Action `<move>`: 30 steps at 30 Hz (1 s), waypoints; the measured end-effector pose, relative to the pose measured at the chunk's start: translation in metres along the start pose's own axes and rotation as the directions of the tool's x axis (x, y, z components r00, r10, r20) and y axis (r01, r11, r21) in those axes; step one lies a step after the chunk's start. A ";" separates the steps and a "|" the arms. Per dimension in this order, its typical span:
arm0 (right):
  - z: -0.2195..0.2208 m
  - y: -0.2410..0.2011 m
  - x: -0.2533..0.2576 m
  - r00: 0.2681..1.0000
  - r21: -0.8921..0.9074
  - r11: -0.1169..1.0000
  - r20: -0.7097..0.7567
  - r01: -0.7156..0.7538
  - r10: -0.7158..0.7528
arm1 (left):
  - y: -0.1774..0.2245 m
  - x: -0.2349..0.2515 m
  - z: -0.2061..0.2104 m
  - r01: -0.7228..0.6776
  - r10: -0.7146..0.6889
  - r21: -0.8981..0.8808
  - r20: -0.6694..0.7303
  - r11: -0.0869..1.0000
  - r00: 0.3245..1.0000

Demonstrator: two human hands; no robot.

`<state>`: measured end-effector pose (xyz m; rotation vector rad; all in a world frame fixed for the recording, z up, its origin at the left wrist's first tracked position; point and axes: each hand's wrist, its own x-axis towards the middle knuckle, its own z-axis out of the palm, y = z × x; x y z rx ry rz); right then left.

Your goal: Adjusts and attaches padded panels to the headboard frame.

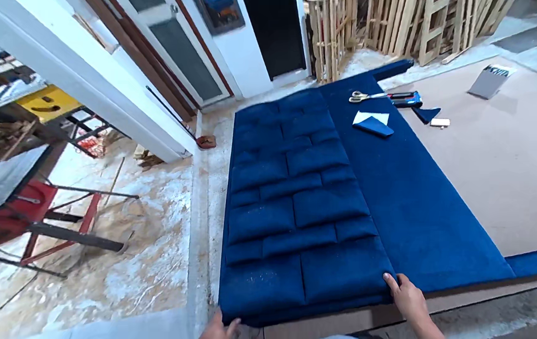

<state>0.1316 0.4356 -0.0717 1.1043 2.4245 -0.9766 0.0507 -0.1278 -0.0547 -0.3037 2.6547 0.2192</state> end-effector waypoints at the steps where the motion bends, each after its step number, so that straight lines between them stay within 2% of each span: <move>1: -0.001 -0.004 -0.001 1.000 -0.047 0.999 -0.004 -0.007 0.007 | -0.003 0.006 0.002 0.014 -0.013 0.057 -0.002 0.998 1.000; 5: -0.012 -0.003 -0.011 0.998 -0.139 0.990 -0.054 0.025 -0.033 | -0.010 0.015 0.001 0.031 -0.032 0.057 0.010 0.998 0.999; 7: -0.015 0.003 -0.018 0.985 -0.109 0.989 -0.125 0.102 -0.116 | -0.020 0.022 0.000 -0.017 0.017 0.005 -0.034 1.000 0.999; 8: -0.019 0.006 -0.019 0.983 -0.101 0.986 -0.110 0.133 -0.144 | -0.026 0.026 0.001 -0.053 0.050 -0.040 -0.055 0.998 0.997; 9: -0.025 0.009 -0.018 0.984 -0.131 0.978 -0.054 0.160 -0.168 | -0.030 0.029 0.001 -0.077 0.073 -0.094 -0.045 0.993 0.996; 11: -0.040 0.007 -0.008 0.967 -0.302 0.922 0.146 0.244 -0.209 | -0.041 0.038 0.000 -0.079 0.088 -0.214 0.031 0.974 0.996; 14: -0.055 -0.012 0.018 0.874 -0.512 0.740 0.435 0.436 -0.214 | -0.055 0.050 -0.004 -0.067 0.109 -0.312 0.120 0.948 0.987; 17: -0.055 -0.026 0.039 0.791 -0.571 0.602 0.586 0.558 -0.177 | -0.060 0.053 -0.006 -0.072 0.115 -0.317 0.122 0.946 0.986; 19: -0.053 -0.033 0.054 0.756 -0.556 0.590 0.637 0.585 -0.149 | -0.058 0.054 -0.006 -0.054 0.099 -0.317 0.128 0.947 0.987; 22: -0.049 -0.046 0.065 0.756 -0.550 0.675 0.654 0.492 -0.018 | -0.057 0.059 -0.016 0.023 0.060 -0.373 0.211 0.927 0.976; 24: -0.057 -0.043 0.060 0.757 -0.550 0.682 0.654 0.482 -0.007 | -0.047 0.059 -0.022 0.132 0.056 -0.549 0.312 0.825 0.948; 27: -0.060 -0.037 0.056 0.732 -0.516 0.653 0.676 0.554 -0.086 | -0.039 0.039 -0.008 0.358 -0.011 -0.763 0.418 0.539 0.908; 30: -0.052 -0.023 0.063 0.755 -0.529 0.642 0.645 0.555 -0.120 | -0.041 0.036 0.023 0.437 -0.071 -0.860 0.434 0.266 0.898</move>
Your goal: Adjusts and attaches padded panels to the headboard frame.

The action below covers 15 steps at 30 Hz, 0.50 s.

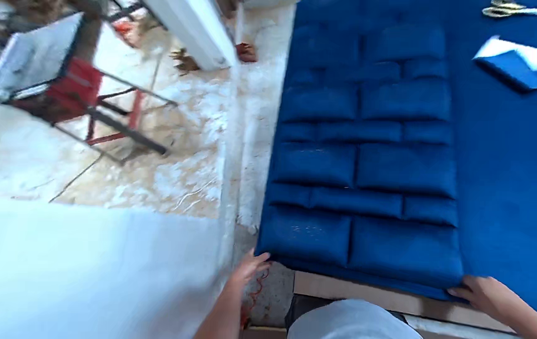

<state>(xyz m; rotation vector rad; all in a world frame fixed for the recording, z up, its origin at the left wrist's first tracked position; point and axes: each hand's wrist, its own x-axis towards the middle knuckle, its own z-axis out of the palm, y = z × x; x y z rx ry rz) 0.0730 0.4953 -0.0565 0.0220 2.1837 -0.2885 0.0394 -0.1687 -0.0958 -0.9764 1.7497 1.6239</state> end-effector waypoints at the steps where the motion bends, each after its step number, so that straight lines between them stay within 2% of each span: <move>1: 0.001 0.002 0.001 1.000 -0.007 1.000 -0.009 -0.012 0.012 | -0.004 0.005 0.001 -0.002 0.003 -0.046 0.016 0.999 1.000; 6: 0.001 -0.007 0.004 0.989 -0.027 0.991 0.059 -0.131 0.133 | -0.002 0.024 -0.029 0.033 -0.005 -0.156 0.177 0.987 0.984; 9: 0.004 -0.025 -0.009 0.964 0.040 0.963 -0.012 -0.265 0.266 | -0.001 0.045 -0.039 -0.062 0.074 -0.052 0.265 0.997 0.961; 12: 0.018 -0.074 -0.023 0.859 0.171 0.867 -0.143 -0.469 0.493 | -0.009 0.054 -0.039 -0.189 0.156 0.118 0.240 0.975 0.958; 14: 0.026 -0.142 -0.028 0.747 0.267 0.778 -0.228 -0.568 0.624 | -0.014 0.059 -0.041 -0.204 0.164 0.154 0.235 0.967 0.958; 15: 0.024 -0.182 -0.028 0.696 0.314 0.757 -0.302 -0.573 0.652 | -0.015 0.062 -0.042 -0.203 0.158 0.164 0.251 0.966 0.955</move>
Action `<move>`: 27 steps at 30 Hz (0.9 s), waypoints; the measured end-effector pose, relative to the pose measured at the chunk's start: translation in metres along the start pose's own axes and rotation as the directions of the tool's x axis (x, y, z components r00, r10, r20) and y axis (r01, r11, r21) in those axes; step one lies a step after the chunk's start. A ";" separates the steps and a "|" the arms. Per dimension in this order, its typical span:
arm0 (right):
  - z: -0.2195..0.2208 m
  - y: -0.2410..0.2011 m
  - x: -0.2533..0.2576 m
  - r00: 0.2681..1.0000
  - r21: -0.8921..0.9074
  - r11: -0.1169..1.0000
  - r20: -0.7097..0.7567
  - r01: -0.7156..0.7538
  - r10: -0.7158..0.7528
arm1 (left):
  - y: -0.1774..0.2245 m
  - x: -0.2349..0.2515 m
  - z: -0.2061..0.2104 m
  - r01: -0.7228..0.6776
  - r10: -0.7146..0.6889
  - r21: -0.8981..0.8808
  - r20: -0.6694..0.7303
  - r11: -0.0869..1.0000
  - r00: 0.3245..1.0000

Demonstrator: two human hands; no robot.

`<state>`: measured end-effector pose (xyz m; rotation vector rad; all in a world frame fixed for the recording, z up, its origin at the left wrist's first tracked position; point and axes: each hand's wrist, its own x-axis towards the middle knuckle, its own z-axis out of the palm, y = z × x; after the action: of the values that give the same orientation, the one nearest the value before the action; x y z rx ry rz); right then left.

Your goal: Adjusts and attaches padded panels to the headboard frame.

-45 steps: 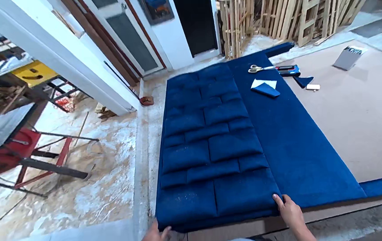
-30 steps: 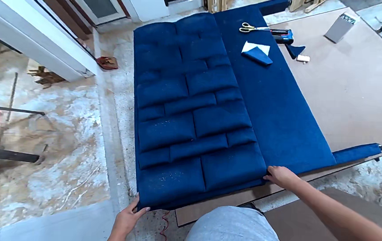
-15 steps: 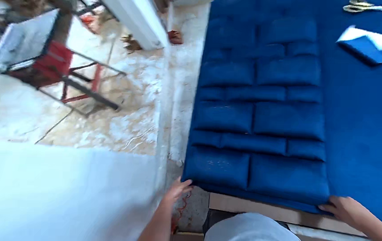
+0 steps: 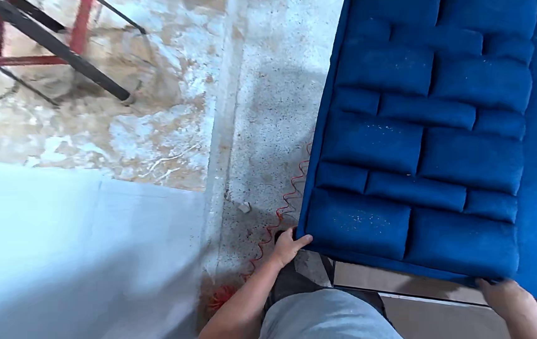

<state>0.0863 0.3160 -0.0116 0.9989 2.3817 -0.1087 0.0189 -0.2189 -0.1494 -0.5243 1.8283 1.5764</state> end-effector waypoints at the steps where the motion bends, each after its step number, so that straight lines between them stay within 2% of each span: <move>1: -0.002 -0.035 -0.019 0.994 0.058 0.998 -0.107 0.037 -0.030 | 0.002 0.004 -0.002 0.003 -0.003 0.001 0.018 1.000 1.000; 3: -0.002 -0.106 -0.050 0.933 0.141 0.955 -0.290 0.260 -0.211 | 0.004 0.003 -0.007 0.017 -0.018 0.003 0.050 1.000 0.999; 5: 0.012 -0.172 -0.059 0.828 0.102 0.878 -0.400 0.467 -0.394 | 0.009 0.001 -0.012 0.016 -0.016 -0.002 0.084 1.000 0.996; 7: 0.048 -0.226 -0.052 0.744 0.045 0.821 -0.453 0.570 -0.492 | 0.011 0.002 -0.014 0.018 -0.015 -0.024 0.095 1.000 0.995; 9: 0.083 -0.249 -0.038 0.689 -0.004 0.811 -0.525 0.585 -0.499 | 0.015 0.007 -0.015 0.033 -0.029 -0.032 0.114 0.999 0.993; 11: 0.093 -0.252 -0.032 0.685 -0.028 0.819 -0.533 0.572 -0.497 | 0.022 0.010 -0.020 0.068 -0.066 -0.006 0.170 0.998 0.983; 13: 0.091 -0.249 -0.037 0.681 -0.024 0.823 -0.548 0.568 -0.486 | 0.032 0.008 -0.027 0.092 -0.112 0.091 0.238 0.992 0.965; 15: 0.091 -0.251 -0.035 0.648 -0.002 0.816 -0.606 0.578 -0.460 | 0.045 0.013 -0.042 0.054 -0.133 0.244 0.321 0.968 0.938; 19: 0.099 -0.235 -0.046 0.666 0.080 0.823 -0.634 0.562 -0.393 | 0.055 0.017 -0.090 -0.050 -0.204 0.475 0.468 0.879 0.860; 21: 0.099 -0.230 -0.049 0.663 0.106 0.822 -0.651 0.560 -0.368 | 0.064 0.029 -0.127 -0.040 -0.243 0.535 0.447 0.844 0.861; 24: 0.105 -0.229 -0.058 0.680 0.088 0.845 -0.640 0.528 -0.358 | 0.079 0.062 -0.202 -0.039 -0.257 0.673 0.335 0.738 0.907; 27: 0.098 -0.231 -0.071 0.728 0.062 0.872 -0.581 0.485 -0.363 | 0.116 0.088 -0.282 0.012 -0.241 0.725 0.213 0.688 0.947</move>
<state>0.0141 0.0772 -0.0890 0.5853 3.1765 -0.2818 -0.1826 -0.4607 -0.1129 -0.0332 1.9299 0.6744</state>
